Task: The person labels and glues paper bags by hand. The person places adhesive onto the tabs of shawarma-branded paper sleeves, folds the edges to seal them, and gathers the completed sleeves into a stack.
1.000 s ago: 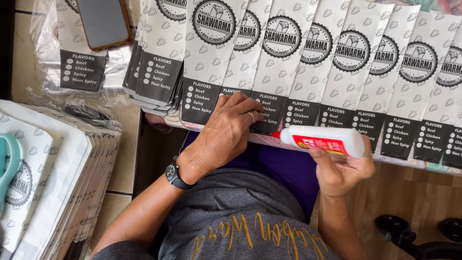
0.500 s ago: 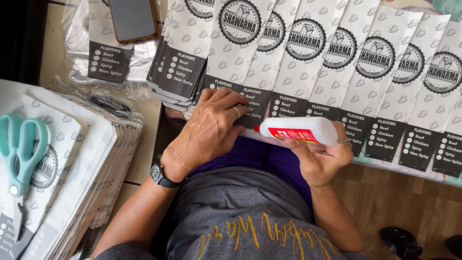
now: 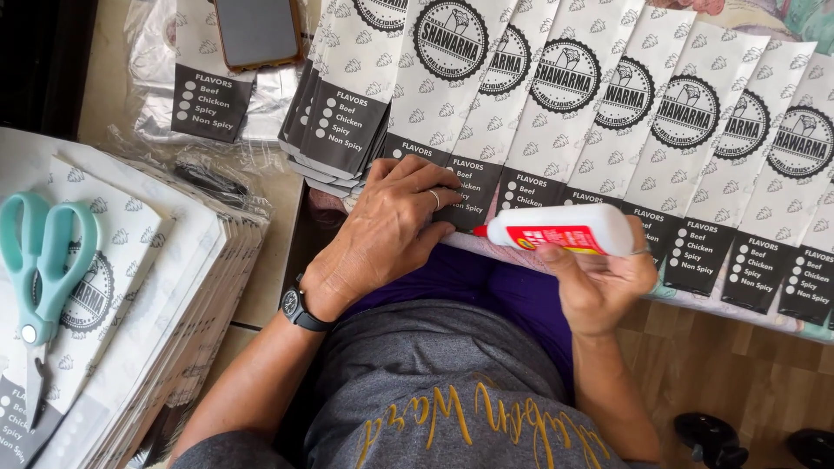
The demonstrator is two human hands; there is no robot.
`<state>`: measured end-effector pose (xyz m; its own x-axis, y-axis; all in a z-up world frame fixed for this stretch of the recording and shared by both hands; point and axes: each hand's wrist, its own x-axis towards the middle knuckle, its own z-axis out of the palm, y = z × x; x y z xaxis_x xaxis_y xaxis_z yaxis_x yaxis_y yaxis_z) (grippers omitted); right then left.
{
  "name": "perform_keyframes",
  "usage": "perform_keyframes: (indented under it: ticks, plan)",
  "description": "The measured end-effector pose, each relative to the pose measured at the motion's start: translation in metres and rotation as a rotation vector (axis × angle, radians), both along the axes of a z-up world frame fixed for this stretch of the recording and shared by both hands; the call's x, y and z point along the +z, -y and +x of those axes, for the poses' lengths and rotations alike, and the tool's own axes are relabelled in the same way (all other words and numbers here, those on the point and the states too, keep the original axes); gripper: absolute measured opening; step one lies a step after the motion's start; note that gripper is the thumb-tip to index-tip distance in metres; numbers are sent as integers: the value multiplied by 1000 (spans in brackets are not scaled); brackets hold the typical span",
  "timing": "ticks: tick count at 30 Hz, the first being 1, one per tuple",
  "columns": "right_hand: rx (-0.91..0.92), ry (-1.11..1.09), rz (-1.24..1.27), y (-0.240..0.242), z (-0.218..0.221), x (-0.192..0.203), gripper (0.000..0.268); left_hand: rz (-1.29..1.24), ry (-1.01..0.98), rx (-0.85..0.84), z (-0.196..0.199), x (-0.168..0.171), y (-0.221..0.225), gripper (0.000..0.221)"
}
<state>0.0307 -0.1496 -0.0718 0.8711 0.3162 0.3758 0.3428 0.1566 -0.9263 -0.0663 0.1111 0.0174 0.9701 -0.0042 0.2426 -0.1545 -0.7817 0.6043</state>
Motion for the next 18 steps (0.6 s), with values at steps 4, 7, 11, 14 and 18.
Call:
perform_keyframes:
  ticks: [4, 7, 11, 14, 18]
  plan:
    - [-49, 24, 16, 13, 3, -8, 47, -17, -4, 55, 1, -8, 5, 28]
    - [-41, 29, 0, -1, -6, -2, 48, -39, 3, 72, 0, -10, 7, 26]
    - [18, 39, -24, -28, -13, 5, 43, -47, 34, 94, 1, -5, 8, 17]
    - [17, 82, -23, -40, -11, -6, 44, -60, 38, 96, 2, -7, 8, 22]
    - [9, 68, -37, -24, -11, 1, 45, -47, 38, 99, 0, -7, 6, 25]
